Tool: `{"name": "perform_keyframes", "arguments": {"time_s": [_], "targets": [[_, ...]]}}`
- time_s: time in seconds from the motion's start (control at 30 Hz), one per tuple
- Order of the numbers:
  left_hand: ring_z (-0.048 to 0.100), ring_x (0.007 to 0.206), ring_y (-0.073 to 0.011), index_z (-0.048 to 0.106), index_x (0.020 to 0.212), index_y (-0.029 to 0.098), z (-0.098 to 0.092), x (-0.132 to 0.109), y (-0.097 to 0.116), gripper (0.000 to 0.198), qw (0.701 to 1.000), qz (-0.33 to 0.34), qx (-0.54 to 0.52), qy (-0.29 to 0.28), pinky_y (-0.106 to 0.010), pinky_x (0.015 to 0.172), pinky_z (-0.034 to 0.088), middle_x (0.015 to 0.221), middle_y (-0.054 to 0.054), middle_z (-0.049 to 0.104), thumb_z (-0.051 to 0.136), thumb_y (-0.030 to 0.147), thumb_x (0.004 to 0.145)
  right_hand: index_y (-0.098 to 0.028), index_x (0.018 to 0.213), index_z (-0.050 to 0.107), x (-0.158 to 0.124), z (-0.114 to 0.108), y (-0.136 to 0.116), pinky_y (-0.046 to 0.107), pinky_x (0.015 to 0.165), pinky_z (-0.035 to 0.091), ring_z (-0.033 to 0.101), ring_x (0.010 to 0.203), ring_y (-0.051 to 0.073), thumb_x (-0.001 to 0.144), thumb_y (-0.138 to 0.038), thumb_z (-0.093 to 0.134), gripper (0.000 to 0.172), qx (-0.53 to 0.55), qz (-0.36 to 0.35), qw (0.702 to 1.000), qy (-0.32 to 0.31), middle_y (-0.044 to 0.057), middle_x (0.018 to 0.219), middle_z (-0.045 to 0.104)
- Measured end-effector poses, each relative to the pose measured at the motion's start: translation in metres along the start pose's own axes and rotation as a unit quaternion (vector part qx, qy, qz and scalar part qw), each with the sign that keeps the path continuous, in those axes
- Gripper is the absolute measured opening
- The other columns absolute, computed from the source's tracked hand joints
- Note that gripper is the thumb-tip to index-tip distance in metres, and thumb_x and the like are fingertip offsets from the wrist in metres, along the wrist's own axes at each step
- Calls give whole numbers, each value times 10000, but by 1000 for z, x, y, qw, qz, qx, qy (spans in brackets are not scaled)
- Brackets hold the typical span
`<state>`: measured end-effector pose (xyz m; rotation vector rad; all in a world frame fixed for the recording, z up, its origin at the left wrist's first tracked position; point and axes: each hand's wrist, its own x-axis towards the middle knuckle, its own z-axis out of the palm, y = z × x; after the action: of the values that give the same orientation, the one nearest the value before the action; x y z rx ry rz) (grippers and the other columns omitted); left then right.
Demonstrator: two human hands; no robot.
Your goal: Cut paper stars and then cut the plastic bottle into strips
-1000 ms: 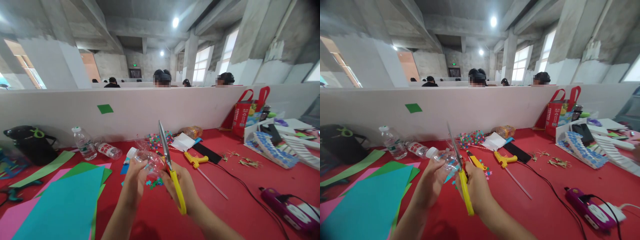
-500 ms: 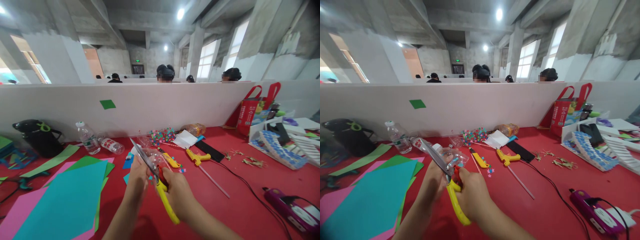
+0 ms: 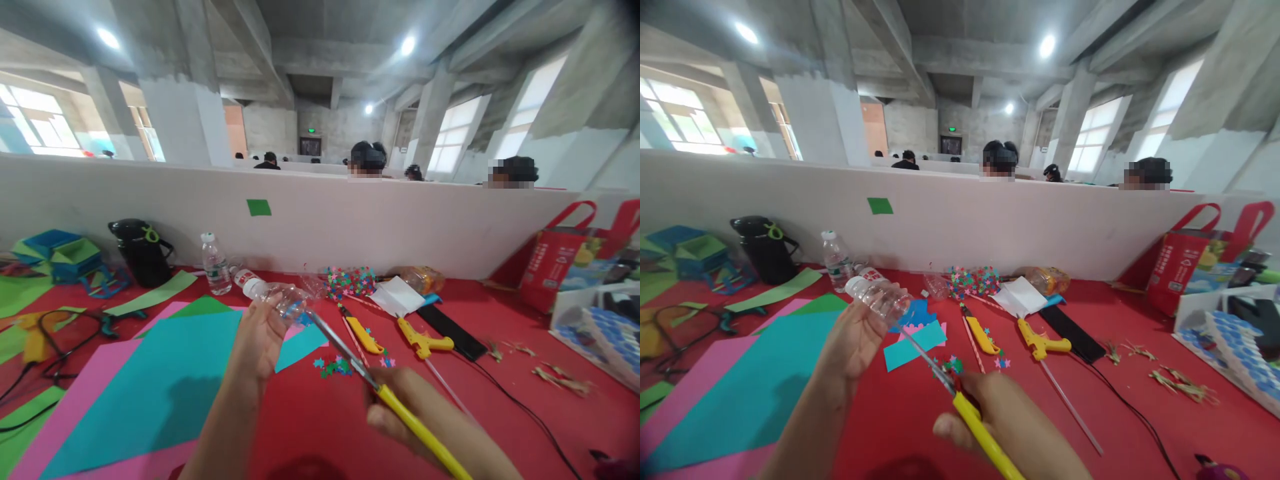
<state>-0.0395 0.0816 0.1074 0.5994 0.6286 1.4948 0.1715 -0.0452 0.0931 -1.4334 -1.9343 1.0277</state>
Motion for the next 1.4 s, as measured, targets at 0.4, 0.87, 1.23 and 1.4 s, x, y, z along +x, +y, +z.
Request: {"name": "perform_keyframes", "arguments": {"time_s": [0.4,0.87,1.23,1.4], "targets": [[724,822,-214,662,803,154,2,-7,4,173,999,28,27,-3,-377,802,582,853,-46,750,765,183,668,-215,878,628,-6,0,-8,309,601,408,527,685,221,796,-781,487,589,-51,68,996,-11,68,786,628],[726,890,-260,622,834,172,12,-15,-8,240,997,-5,70,-18,-384,789,576,898,-75,751,787,208,663,-215,748,416,8,2,-9,243,481,245,353,563,125,861,-771,375,569,-9,32,998,-54,-31,657,415],[704,970,-254,638,1042,167,7,-15,-10,379,996,20,77,-38,-363,840,556,947,-82,744,787,208,696,-210,769,415,7,2,-13,233,459,212,370,547,113,878,-752,388,553,-11,36,997,-71,-40,642,407],[698,985,-258,627,1114,168,7,-16,-10,435,996,27,68,-47,-365,838,553,986,-88,739,776,227,709,-204,794,418,7,2,-10,228,474,225,383,570,113,890,-747,382,553,-7,37,997,-74,-39,662,408]]}}
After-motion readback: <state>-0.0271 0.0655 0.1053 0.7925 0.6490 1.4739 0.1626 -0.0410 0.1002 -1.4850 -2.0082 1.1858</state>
